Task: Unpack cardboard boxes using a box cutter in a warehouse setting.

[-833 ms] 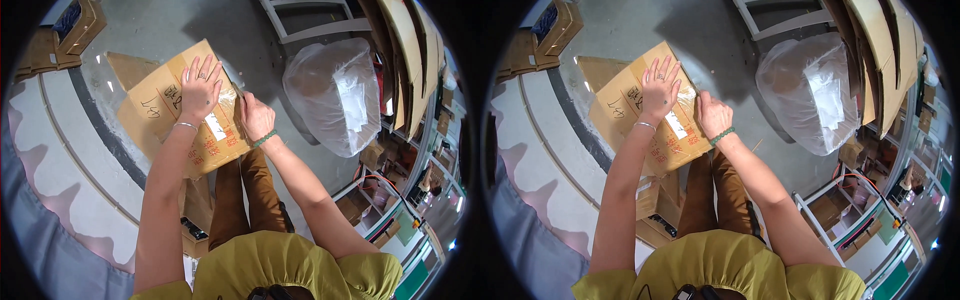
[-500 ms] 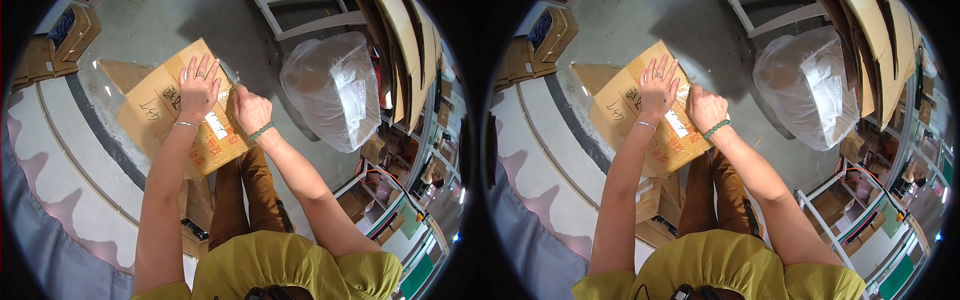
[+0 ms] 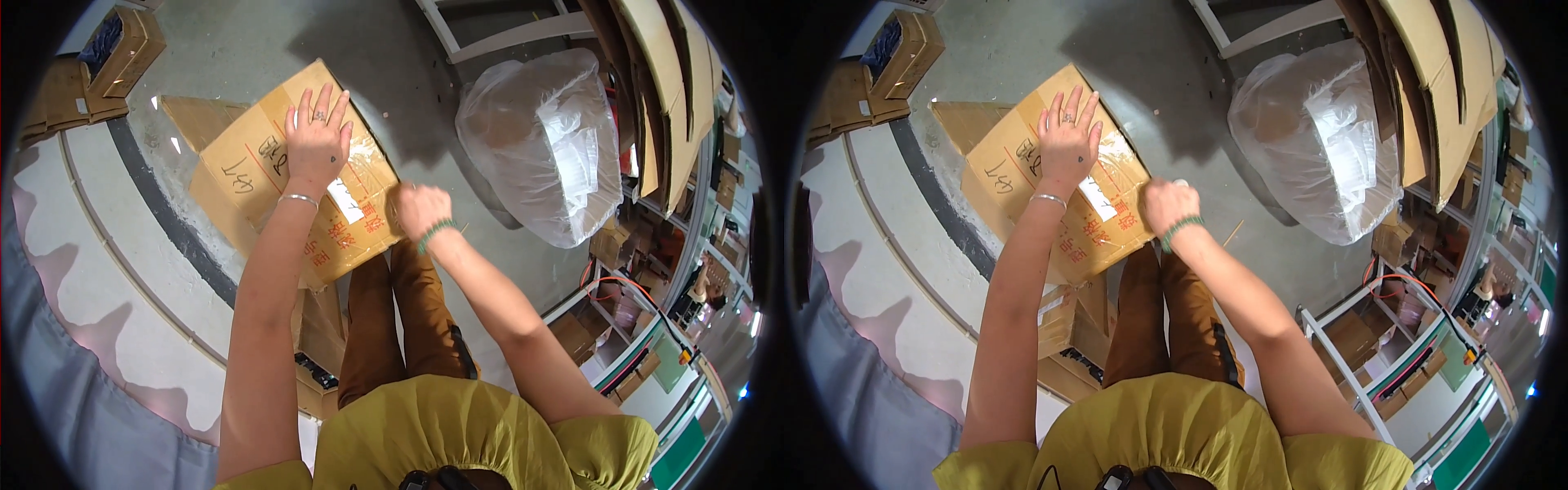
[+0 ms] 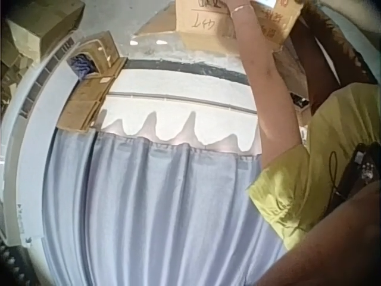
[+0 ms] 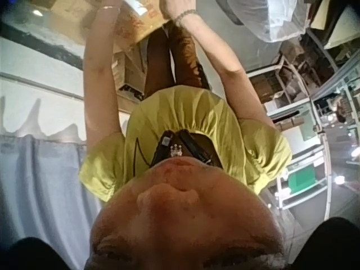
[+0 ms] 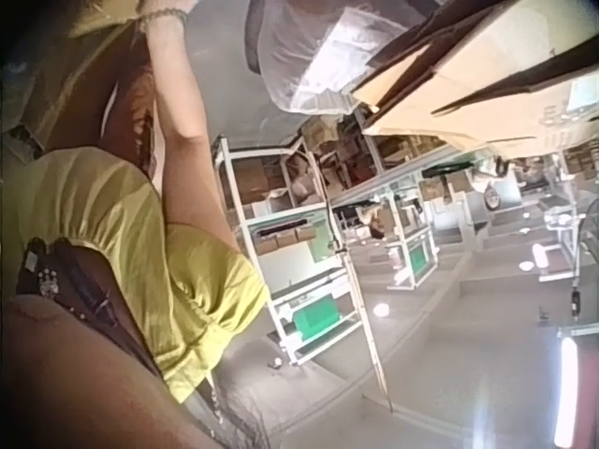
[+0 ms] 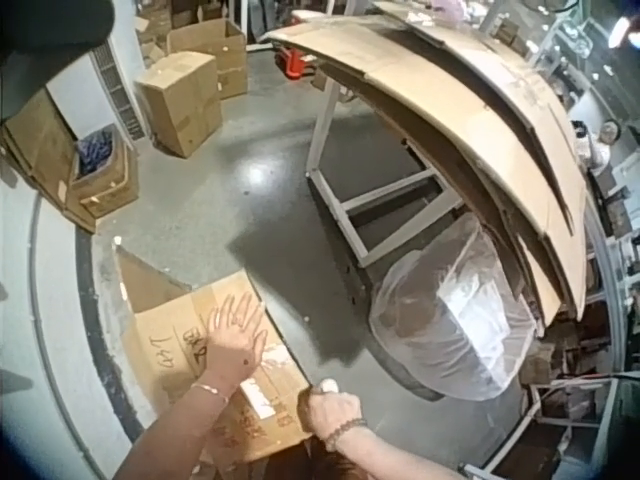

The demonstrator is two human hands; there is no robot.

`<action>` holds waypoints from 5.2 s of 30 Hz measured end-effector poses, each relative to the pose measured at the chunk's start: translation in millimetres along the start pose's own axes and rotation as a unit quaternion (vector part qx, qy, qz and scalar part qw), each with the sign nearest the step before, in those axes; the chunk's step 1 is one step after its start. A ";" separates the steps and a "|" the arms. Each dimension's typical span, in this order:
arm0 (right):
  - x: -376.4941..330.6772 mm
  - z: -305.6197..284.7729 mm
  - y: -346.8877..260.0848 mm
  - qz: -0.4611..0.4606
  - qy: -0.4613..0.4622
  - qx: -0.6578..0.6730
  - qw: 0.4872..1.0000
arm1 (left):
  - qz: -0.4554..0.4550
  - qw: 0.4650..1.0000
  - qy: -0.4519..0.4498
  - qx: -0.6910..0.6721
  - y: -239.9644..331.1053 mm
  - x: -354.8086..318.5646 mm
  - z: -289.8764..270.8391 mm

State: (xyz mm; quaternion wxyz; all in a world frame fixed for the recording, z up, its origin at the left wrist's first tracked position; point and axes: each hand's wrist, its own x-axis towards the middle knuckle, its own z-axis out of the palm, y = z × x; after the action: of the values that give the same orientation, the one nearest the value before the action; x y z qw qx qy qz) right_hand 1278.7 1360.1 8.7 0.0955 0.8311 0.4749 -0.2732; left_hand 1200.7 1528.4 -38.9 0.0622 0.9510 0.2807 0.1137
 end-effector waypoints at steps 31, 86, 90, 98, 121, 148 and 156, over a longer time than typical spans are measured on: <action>100.9 -14.2 20.4 -0.117 0.131 0.200 0.964 | -0.052 0.997 -0.042 -0.040 7.3 -4.9 -7.3; 90.7 -19.8 -93.5 -0.458 0.199 0.104 0.860 | -0.400 0.867 -0.021 -0.297 -53.6 -107.0 -70.0; 101.9 63.0 -40.6 -0.383 0.126 -0.091 0.911 | -0.401 0.881 -0.022 -0.250 -69.2 -114.2 -46.3; 150.2 200.4 64.9 -0.347 0.194 -0.033 0.917 | -0.457 0.750 0.039 -0.477 -171.5 -135.4 1.2; 145.6 277.6 123.8 0.108 -0.076 0.730 0.670 | -0.622 0.768 -0.008 -0.154 -321.4 -154.8 56.7; 1.9 340.0 144.0 -0.018 -0.081 0.381 0.921 | -0.612 0.700 -0.096 -0.355 -350.0 -165.8 30.6; 84.2 201.8 44.8 -0.187 0.064 0.451 0.870 | -0.454 0.600 -0.423 -0.505 -269.6 -224.2 -95.6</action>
State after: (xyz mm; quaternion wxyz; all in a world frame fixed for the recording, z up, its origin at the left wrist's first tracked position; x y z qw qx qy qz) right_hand 1276.7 1314.0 -209.7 -0.3730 0.6950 0.4519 -0.4167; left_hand 853.5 1635.8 -36.2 0.6881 0.4595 0.5163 -0.2209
